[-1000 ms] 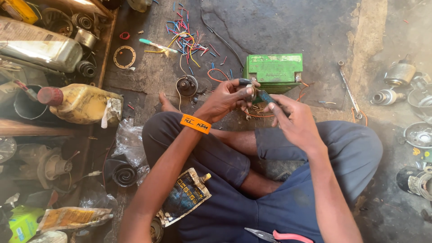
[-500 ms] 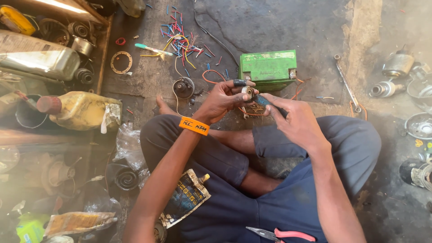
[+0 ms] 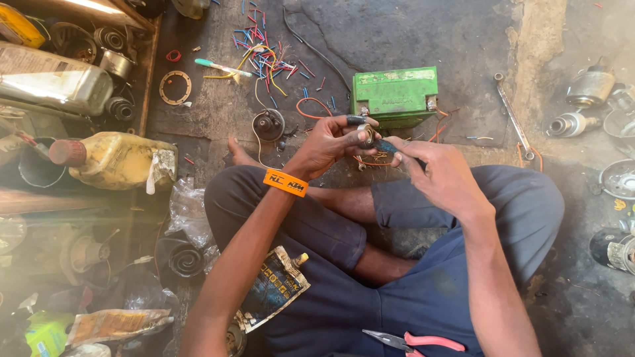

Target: The person sits on the floor and cleans a small metal bearing with a flat metal tool. They then open a grease packet and apply grease to the bearing by hand, spreading it around the inner ring.

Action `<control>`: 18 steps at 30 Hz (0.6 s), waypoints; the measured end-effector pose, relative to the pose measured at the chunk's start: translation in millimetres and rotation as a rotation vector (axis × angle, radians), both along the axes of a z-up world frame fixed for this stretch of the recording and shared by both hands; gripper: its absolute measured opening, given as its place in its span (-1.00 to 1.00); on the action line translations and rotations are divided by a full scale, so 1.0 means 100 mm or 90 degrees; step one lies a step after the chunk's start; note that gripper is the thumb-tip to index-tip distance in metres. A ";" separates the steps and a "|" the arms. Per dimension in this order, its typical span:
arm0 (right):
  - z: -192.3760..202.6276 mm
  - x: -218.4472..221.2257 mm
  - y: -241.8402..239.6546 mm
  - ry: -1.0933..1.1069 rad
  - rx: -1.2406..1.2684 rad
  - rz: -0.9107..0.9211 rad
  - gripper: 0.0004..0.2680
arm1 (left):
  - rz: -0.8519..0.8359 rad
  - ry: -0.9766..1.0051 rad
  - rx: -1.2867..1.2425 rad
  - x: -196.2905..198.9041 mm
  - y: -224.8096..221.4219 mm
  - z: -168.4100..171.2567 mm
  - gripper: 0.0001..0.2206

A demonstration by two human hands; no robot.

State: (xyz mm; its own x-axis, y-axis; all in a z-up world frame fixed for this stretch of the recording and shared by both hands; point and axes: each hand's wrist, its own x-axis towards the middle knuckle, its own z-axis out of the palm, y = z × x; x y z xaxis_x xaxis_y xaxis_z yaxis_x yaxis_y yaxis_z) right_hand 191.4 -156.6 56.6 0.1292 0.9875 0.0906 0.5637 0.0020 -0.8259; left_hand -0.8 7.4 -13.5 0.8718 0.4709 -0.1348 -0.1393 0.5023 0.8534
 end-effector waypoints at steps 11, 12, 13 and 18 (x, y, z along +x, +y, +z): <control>0.08 -0.09 0.02 0.021 -0.086 -0.002 -0.71 | 0.036 0.167 0.116 0.05 -0.07 0.03 -0.60; 0.08 -0.09 0.02 0.005 -0.090 -0.003 -0.70 | 0.042 0.179 0.103 0.06 -0.09 0.04 -0.60; 0.07 -0.09 0.02 -0.011 -0.094 -0.004 -0.70 | 0.048 0.192 0.089 0.06 -0.11 0.04 -0.60; -0.01 -0.14 0.04 -0.069 0.011 0.025 -0.71 | 0.062 0.240 0.089 0.07 -0.16 0.05 -0.61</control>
State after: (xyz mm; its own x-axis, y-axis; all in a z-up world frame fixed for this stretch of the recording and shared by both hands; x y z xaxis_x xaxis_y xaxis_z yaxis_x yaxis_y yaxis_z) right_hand 176.9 -152.4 55.9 0.0782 0.9898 0.1187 0.6493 0.0398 -0.7595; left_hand 5.9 -8.7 -8.3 0.7243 0.5849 -0.3651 0.1552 0.3775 0.9129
